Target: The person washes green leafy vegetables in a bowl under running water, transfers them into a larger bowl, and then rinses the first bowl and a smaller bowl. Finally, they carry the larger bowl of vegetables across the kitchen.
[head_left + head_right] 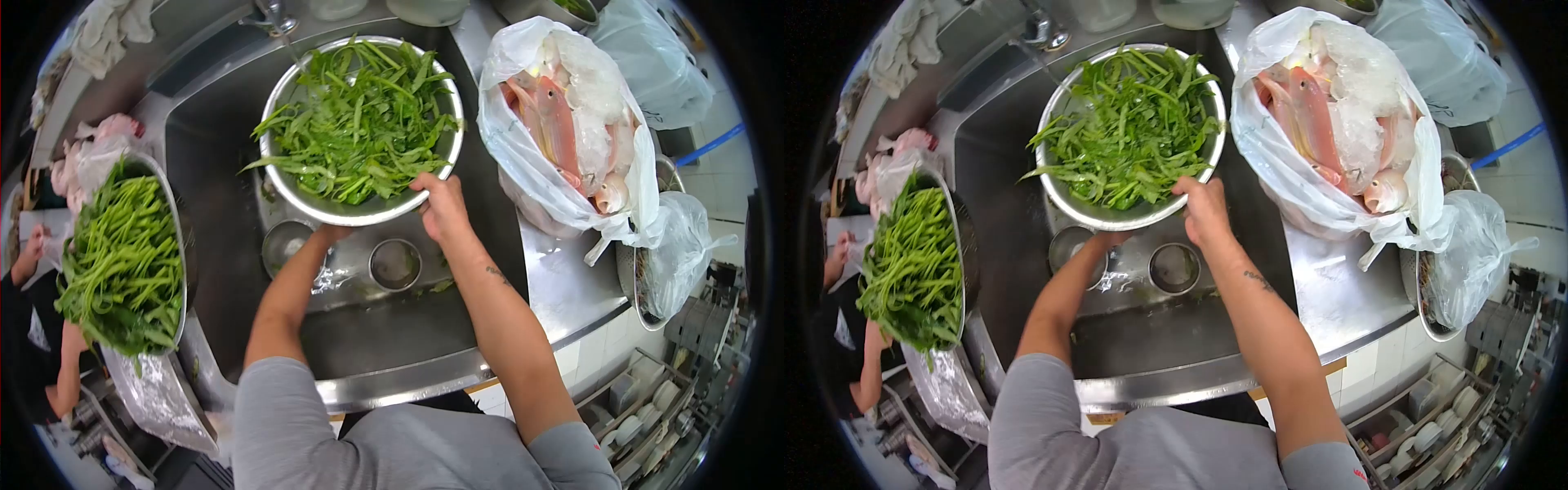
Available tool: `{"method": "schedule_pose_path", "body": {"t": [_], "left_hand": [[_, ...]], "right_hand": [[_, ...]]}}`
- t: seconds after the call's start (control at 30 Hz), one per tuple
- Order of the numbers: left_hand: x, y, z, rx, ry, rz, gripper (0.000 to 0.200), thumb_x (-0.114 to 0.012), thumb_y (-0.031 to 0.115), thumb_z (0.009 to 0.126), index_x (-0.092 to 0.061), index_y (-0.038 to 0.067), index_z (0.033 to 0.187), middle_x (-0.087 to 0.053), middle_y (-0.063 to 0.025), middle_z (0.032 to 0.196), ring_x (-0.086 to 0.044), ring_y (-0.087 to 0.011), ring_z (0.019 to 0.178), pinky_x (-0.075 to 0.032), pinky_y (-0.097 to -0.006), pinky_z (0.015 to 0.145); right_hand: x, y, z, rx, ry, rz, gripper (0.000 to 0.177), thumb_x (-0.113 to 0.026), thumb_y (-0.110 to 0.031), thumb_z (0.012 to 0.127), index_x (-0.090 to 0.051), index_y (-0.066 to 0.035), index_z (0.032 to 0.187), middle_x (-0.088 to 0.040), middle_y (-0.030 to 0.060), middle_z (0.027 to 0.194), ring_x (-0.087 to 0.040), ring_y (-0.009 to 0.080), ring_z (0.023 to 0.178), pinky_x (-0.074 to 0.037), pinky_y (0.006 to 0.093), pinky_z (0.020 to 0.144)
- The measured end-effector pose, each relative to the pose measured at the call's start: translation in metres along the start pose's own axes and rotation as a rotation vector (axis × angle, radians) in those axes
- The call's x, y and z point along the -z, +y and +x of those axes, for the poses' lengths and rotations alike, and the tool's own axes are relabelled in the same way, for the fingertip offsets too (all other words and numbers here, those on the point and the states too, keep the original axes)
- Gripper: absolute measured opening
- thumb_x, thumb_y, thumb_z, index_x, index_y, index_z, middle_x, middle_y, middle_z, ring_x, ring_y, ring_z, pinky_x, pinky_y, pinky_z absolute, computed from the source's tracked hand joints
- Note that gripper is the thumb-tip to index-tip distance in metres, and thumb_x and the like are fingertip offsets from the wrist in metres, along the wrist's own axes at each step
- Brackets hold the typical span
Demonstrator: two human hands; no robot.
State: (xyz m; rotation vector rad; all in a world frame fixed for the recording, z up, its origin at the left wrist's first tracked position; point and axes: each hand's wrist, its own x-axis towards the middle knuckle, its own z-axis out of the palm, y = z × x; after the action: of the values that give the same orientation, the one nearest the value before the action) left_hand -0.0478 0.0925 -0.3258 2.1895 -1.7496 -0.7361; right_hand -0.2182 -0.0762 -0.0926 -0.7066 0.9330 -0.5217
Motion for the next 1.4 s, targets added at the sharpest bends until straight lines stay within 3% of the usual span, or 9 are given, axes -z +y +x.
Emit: {"method": "schedule_pose_path", "body": {"t": [0.13, 0.23, 0.8, 0.9, 1.0, 1.2, 1.4], "left_hand": [[-0.015, 0.004, 0.059, 0.312, -0.004, -0.028, 0.036, -0.043, 0.013, 0.079, -0.057, -0.004, 0.107, -0.057, -0.0234, 0.112, -0.057, -0.0369, 0.099, -0.044, -0.0422, 0.086], [-0.019, 0.011, 0.072, 0.419, 0.021, -0.022, 0.036, -0.043, 0.013, 0.079, -0.057, -0.004, 0.107, -0.057, -0.0234, 0.112, -0.057, -0.0369, 0.099, -0.044, -0.0421, 0.086], [-0.030, 0.020, 0.053, 0.477, 0.111, -0.094, 0.036, -0.043, 0.013, 0.079, -0.056, -0.004, 0.108, -0.056, -0.0238, 0.113, -0.056, -0.0369, 0.101, -0.044, -0.0414, 0.086], [-0.027, 0.038, 0.052, 0.403, 0.156, -0.145, 0.036, -0.043, 0.013, 0.079, -0.056, -0.004, 0.109, -0.056, -0.0239, 0.113, -0.056, -0.0369, 0.101, -0.044, -0.0413, 0.086], [-0.026, 0.096, 0.064, 0.196, 0.164, -0.326, 0.037, -0.043, 0.013, 0.079, -0.056, -0.004, 0.109, -0.056, -0.0239, 0.114, -0.056, -0.0369, 0.101, -0.044, -0.0412, 0.086], [-0.046, 0.234, 0.060, -0.145, -0.115, -0.587, 0.037, -0.043, 0.013, 0.079, -0.056, -0.004, 0.109, -0.056, -0.0241, 0.114, -0.056, -0.0369, 0.102, -0.044, -0.0409, 0.087], [-0.061, 0.272, 0.016, -0.312, -0.214, -0.831, 0.037, -0.044, 0.013, 0.079, -0.055, -0.004, 0.110, -0.056, -0.0242, 0.114, -0.055, -0.0369, 0.102, -0.044, -0.0407, 0.087]], "right_hand": [[-0.004, -0.005, -0.003, -0.016, 0.027, 0.012, 0.019, -0.056, 0.004, 0.066, -0.053, 0.004, 0.085, -0.055, 0.0064, 0.076, -0.054, 0.0158, 0.065, -0.045, 0.0291, 0.059], [0.000, -0.003, 0.000, 0.000, 0.034, -0.040, 0.019, -0.056, 0.004, 0.067, -0.053, 0.004, 0.086, -0.055, 0.0064, 0.076, -0.055, 0.0164, 0.068, -0.044, 0.0289, 0.059], [-0.006, -0.002, -0.004, -0.014, -0.017, 0.004, 0.027, -0.055, 0.005, 0.067, -0.052, 0.007, 0.094, -0.057, 0.0097, 0.085, -0.057, 0.0190, 0.076, -0.046, 0.0291, 0.067], [-0.008, -0.001, -0.007, -0.008, -0.015, 0.008, 0.027, -0.055, 0.005, 0.066, -0.053, 0.006, 0.093, -0.057, 0.0092, 0.085, -0.056, 0.0188, 0.075, -0.045, 0.0292, 0.067], [-0.002, 0.000, -0.005, -0.047, -0.027, -0.010, 0.029, -0.055, 0.005, 0.066, -0.053, 0.007, 0.095, -0.056, 0.0093, 0.086, -0.056, 0.0188, 0.075, -0.046, 0.0295, 0.068], [-0.003, 0.002, -0.005, -0.020, -0.041, 0.007, 0.024, -0.055, 0.006, 0.066, -0.054, 0.006, 0.089, -0.056, 0.0080, 0.082, -0.056, 0.0180, 0.071, -0.045, 0.0283, 0.063], [-0.008, -0.001, -0.007, 0.001, -0.043, -0.023, 0.020, -0.055, 0.006, 0.066, -0.054, 0.005, 0.086, -0.055, 0.0071, 0.080, -0.053, 0.0161, 0.069, -0.042, 0.0272, 0.061]]}}
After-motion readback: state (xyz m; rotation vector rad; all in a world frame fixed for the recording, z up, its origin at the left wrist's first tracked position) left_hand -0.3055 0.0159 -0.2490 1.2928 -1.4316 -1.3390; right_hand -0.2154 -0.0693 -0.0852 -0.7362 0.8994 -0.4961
